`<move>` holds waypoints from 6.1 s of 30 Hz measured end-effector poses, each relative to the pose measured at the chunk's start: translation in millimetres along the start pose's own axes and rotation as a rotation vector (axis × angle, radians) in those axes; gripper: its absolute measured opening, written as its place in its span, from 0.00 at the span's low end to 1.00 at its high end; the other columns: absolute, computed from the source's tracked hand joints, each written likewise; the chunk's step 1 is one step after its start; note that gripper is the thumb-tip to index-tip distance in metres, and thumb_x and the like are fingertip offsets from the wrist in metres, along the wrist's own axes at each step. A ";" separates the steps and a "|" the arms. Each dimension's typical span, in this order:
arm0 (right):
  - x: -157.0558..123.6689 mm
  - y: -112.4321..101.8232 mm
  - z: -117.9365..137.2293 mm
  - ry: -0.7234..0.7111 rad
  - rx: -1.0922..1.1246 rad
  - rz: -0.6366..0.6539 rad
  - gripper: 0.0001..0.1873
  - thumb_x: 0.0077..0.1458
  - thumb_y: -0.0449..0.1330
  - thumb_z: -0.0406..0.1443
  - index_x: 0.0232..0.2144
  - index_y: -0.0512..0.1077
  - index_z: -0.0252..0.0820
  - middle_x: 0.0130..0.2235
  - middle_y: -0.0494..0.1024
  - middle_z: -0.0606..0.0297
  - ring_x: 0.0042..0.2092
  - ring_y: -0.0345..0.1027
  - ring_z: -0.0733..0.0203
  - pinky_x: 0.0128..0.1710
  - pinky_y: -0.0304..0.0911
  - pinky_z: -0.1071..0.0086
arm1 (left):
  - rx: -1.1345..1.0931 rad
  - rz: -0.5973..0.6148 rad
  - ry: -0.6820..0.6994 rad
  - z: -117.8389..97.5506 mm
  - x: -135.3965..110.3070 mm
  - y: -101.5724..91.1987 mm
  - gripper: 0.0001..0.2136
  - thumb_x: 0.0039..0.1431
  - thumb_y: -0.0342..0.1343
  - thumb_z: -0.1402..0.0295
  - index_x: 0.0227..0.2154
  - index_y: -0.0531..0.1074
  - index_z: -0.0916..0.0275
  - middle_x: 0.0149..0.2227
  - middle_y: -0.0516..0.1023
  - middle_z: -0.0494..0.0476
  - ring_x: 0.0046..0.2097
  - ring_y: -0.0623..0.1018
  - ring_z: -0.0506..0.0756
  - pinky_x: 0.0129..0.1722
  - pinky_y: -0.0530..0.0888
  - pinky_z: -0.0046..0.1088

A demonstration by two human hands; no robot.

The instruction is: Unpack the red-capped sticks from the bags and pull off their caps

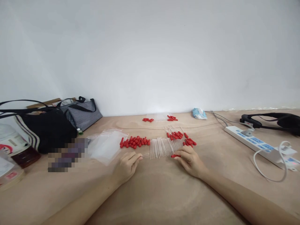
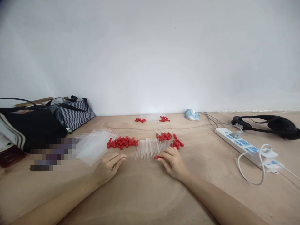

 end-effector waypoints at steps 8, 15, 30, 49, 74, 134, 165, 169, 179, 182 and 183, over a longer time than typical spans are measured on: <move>14.3 -8.4 -48.6 0.295 0.085 -0.215 0.15 0.52 0.50 0.35 0.42 0.68 0.40 0.35 0.71 0.60 0.34 0.65 0.62 0.34 0.62 0.68 | -0.125 -0.094 -0.014 -14.4 30.4 20.7 0.16 0.58 0.40 0.76 0.47 0.64 0.66 0.33 0.67 0.56 0.32 0.70 0.48 0.35 0.70 0.22; 9.0 -34.0 -97.6 0.645 -0.152 -0.166 0.13 0.44 0.56 0.45 0.26 0.72 0.43 0.29 0.75 0.65 0.33 0.65 0.59 0.34 0.56 0.67 | -0.038 -0.102 -0.041 -35.3 81.3 57.5 0.09 0.55 0.45 0.77 0.36 0.68 0.62 0.31 0.72 0.53 0.33 0.73 0.51 0.34 0.70 0.26; 21.8 -30.8 -130.7 0.975 -0.285 0.050 0.14 0.46 0.54 0.45 0.31 0.74 0.44 0.34 0.76 0.60 0.39 0.67 0.55 0.34 0.55 0.66 | 0.022 0.077 0.088 -57.4 80.0 72.7 0.22 0.44 0.53 0.45 0.25 0.71 0.64 0.27 0.73 0.57 0.33 0.71 0.56 0.35 0.63 0.35; 44.3 -23.8 -98.0 0.844 -0.052 0.082 0.10 0.50 0.52 0.39 0.27 0.70 0.39 0.27 0.74 0.65 0.30 0.66 0.64 0.28 0.57 0.74 | 0.031 -0.007 -0.069 -22.7 19.5 12.6 0.18 0.51 0.52 0.59 0.44 0.67 0.61 0.41 0.72 0.60 0.43 0.69 0.59 0.45 0.59 0.40; 10.9 19.4 31.7 -0.119 -0.139 0.043 0.09 0.51 0.51 0.35 0.26 0.70 0.41 0.24 0.69 0.65 0.31 0.58 0.62 0.40 0.47 0.61 | 0.006 -0.037 0.121 -37.4 18.4 8.8 0.11 0.58 0.44 0.72 0.23 0.69 0.61 0.20 0.71 0.49 0.25 0.67 0.49 0.39 0.60 0.34; 31.2 -23.3 -136.6 0.779 -0.183 0.028 0.15 0.50 0.52 0.44 0.26 0.72 0.40 0.27 0.76 0.64 0.27 0.67 0.65 0.25 0.56 0.75 | -0.172 0.050 0.043 -35.8 35.8 34.9 0.12 0.50 0.54 0.63 0.39 0.69 0.60 0.39 0.69 0.59 0.43 0.68 0.58 0.43 0.66 0.39; 18.6 20.6 24.0 -0.015 -0.106 -0.009 0.07 0.55 0.52 0.37 0.32 0.70 0.44 0.33 0.74 0.65 0.35 0.61 0.63 0.37 0.47 0.65 | 0.046 -0.024 0.144 -46.3 32.6 28.0 0.07 0.58 0.48 0.66 0.33 0.72 0.58 0.25 0.74 0.50 0.30 0.69 0.51 0.40 0.60 0.35; 18.4 22.2 28.6 -0.082 -0.176 0.000 0.08 0.53 0.54 0.40 0.32 0.71 0.45 0.30 0.74 0.67 0.35 0.60 0.63 0.39 0.46 0.64 | 0.057 -0.013 0.152 -48.6 32.2 27.7 0.09 0.59 0.46 0.68 0.31 0.72 0.59 0.24 0.73 0.50 0.29 0.68 0.50 0.39 0.59 0.34; 14.3 22.7 29.9 -0.136 -0.158 0.046 0.09 0.53 0.54 0.39 0.26 0.72 0.44 0.22 0.71 0.68 0.31 0.58 0.64 0.39 0.43 0.62 | 0.032 0.003 0.168 -48.6 29.2 25.3 0.10 0.58 0.46 0.68 0.26 0.71 0.59 0.19 0.71 0.49 0.26 0.66 0.50 0.37 0.58 0.34; 14.8 22.1 31.5 -0.129 -0.134 0.064 0.09 0.53 0.54 0.38 0.26 0.72 0.44 0.22 0.71 0.68 0.31 0.58 0.64 0.41 0.43 0.60 | 0.006 0.017 0.172 -49.3 30.0 27.1 0.10 0.58 0.46 0.68 0.25 0.71 0.59 0.19 0.71 0.49 0.26 0.66 0.50 0.37 0.58 0.34; 14.6 22.0 32.1 -0.130 -0.130 0.071 0.09 0.53 0.54 0.37 0.26 0.72 0.44 0.22 0.71 0.69 0.31 0.58 0.64 0.42 0.43 0.60 | -0.001 0.027 0.172 -49.0 30.2 27.9 0.10 0.58 0.46 0.68 0.25 0.71 0.59 0.20 0.71 0.50 0.26 0.66 0.50 0.37 0.58 0.34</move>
Point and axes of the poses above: each hand's wrist, its own x-axis towards the middle knuckle, its own y-axis out of the palm, z = x × y, the point moved 6 cm from there along x, towards the middle knuckle
